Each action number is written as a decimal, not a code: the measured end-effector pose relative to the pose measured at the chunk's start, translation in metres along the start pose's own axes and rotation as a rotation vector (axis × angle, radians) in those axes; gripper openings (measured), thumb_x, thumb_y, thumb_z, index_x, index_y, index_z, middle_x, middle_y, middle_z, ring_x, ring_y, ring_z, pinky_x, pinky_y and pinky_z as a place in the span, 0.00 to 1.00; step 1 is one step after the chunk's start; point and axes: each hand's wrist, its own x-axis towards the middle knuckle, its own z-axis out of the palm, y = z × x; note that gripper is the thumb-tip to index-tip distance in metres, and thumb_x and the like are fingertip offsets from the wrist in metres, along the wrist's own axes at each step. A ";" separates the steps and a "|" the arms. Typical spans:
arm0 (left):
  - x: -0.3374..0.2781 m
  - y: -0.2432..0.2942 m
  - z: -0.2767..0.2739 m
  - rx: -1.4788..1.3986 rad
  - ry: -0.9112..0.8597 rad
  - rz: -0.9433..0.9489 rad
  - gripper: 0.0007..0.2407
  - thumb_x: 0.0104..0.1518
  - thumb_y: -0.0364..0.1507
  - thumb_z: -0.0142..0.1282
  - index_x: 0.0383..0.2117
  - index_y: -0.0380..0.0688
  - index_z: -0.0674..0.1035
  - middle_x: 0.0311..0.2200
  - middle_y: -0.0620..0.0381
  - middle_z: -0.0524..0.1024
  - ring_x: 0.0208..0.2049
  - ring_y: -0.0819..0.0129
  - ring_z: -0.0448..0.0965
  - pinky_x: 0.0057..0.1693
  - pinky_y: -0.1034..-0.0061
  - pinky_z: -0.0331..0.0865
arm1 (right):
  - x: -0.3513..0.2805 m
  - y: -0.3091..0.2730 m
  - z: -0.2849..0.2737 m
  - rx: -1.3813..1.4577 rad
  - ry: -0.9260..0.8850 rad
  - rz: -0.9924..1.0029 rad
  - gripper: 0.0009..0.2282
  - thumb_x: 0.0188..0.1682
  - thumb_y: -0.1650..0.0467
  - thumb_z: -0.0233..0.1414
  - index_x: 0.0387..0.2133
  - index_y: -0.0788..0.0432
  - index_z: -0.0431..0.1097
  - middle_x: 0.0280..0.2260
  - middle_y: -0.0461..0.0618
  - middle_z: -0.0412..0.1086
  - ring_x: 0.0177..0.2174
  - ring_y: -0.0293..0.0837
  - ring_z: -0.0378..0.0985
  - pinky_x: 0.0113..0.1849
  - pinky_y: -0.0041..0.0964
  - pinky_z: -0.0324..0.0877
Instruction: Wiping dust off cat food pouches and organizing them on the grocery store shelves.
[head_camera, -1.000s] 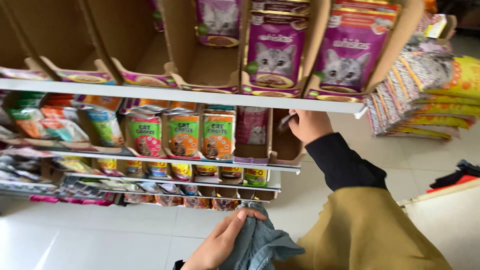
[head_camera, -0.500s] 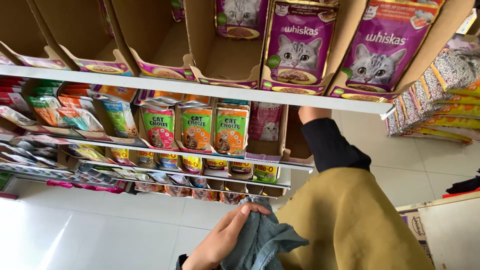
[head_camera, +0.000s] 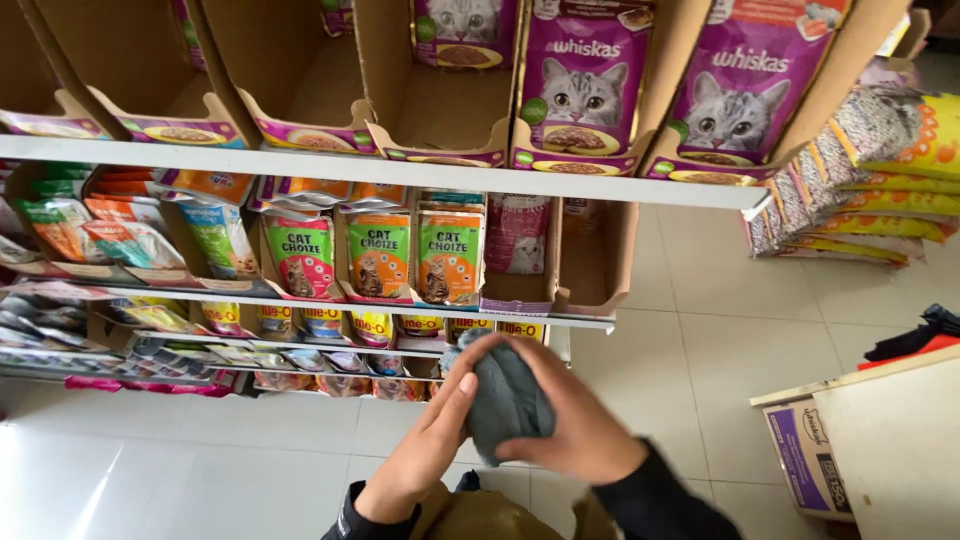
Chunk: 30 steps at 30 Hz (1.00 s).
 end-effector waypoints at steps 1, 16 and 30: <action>-0.001 0.002 -0.001 0.191 -0.041 0.081 0.26 0.65 0.44 0.33 0.69 0.49 0.57 0.71 0.56 0.52 0.70 0.67 0.50 0.69 0.71 0.47 | -0.005 0.000 0.011 0.062 0.082 0.061 0.41 0.40 0.56 0.62 0.66 0.57 0.53 0.65 0.55 0.58 0.62 0.51 0.64 0.60 0.44 0.58; 0.138 0.084 -0.215 1.682 1.006 0.299 0.38 0.55 0.61 0.52 0.58 0.36 0.71 0.57 0.29 0.67 0.61 0.34 0.59 0.60 0.40 0.54 | -0.048 -0.055 -0.035 0.123 0.342 0.065 0.25 0.37 0.70 0.62 0.52 0.60 0.69 0.55 0.57 0.71 0.53 0.49 0.77 0.56 0.40 0.67; 0.096 0.059 -0.159 1.104 0.891 1.074 0.22 0.49 0.27 0.75 0.49 0.29 0.81 0.49 0.32 0.58 0.50 0.30 0.68 0.44 0.57 0.79 | -0.079 -0.011 -0.056 -0.219 0.928 -0.071 0.33 0.36 0.76 0.54 0.61 0.54 0.58 0.63 0.58 0.61 0.61 0.55 0.66 0.63 0.55 0.63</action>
